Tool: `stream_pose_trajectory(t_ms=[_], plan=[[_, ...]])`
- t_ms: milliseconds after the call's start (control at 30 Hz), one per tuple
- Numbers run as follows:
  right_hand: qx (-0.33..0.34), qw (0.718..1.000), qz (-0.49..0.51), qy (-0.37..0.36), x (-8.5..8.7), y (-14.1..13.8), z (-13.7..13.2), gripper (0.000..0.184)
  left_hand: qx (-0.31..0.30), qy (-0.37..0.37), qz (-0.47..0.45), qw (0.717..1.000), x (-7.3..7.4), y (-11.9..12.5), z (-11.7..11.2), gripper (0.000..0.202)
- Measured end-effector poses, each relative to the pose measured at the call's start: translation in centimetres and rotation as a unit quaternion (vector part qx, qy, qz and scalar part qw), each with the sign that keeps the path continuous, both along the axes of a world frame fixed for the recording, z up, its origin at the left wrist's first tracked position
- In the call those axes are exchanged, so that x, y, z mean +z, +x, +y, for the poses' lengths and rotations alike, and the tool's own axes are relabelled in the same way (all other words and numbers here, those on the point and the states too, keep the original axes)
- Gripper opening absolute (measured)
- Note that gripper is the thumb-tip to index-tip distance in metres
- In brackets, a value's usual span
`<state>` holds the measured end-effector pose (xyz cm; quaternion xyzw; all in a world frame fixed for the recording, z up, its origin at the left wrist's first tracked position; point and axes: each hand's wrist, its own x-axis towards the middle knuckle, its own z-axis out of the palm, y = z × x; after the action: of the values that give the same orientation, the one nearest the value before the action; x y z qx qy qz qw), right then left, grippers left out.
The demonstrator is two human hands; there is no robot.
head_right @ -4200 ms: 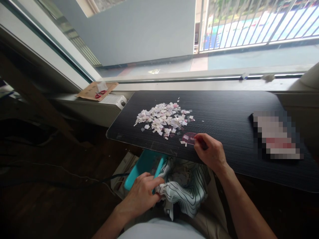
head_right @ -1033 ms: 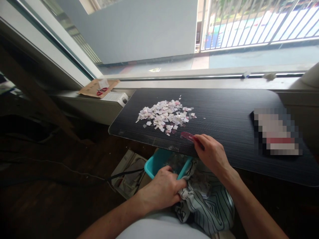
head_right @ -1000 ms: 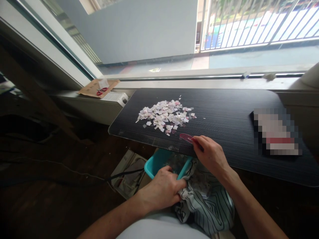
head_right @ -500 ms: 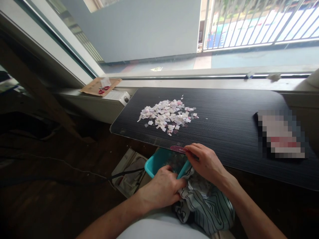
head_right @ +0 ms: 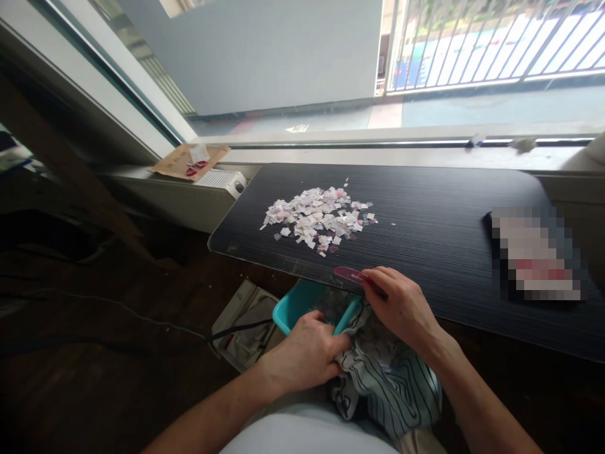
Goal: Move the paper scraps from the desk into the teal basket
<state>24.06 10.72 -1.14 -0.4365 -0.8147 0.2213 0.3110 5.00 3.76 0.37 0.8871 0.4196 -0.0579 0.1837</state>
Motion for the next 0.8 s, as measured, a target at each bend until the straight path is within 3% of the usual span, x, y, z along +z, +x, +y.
stream_pose_trajectory(t_ms=[200, 400, 667, 800], plan=[[0.054, 0.998, -0.007, -0.041, 0.4, -0.4, 0.1, 0.015, 0.016, -0.008, 0.001, 1.0, 0.0, -0.5, 0.2, 0.015], [-0.075, 0.997, 0.02, 0.014, -0.1, -2.2, 3.8, 0.02, 0.051, -0.012, -0.001, 0.999, 0.1, -1.6, -0.2, 0.013], [-0.006, 1.0, -0.005, 0.018, -0.4, -5.1, 6.5, 0.024, 0.127, -0.007, 0.009, 0.992, -0.2, -4.0, -1.1, 0.007], [-0.022, 1.0, 0.0, 0.019, 0.0, -4.7, 6.4, 0.025, 0.149, -0.002, 0.007, 0.989, -0.4, -4.8, -1.3, 0.005]])
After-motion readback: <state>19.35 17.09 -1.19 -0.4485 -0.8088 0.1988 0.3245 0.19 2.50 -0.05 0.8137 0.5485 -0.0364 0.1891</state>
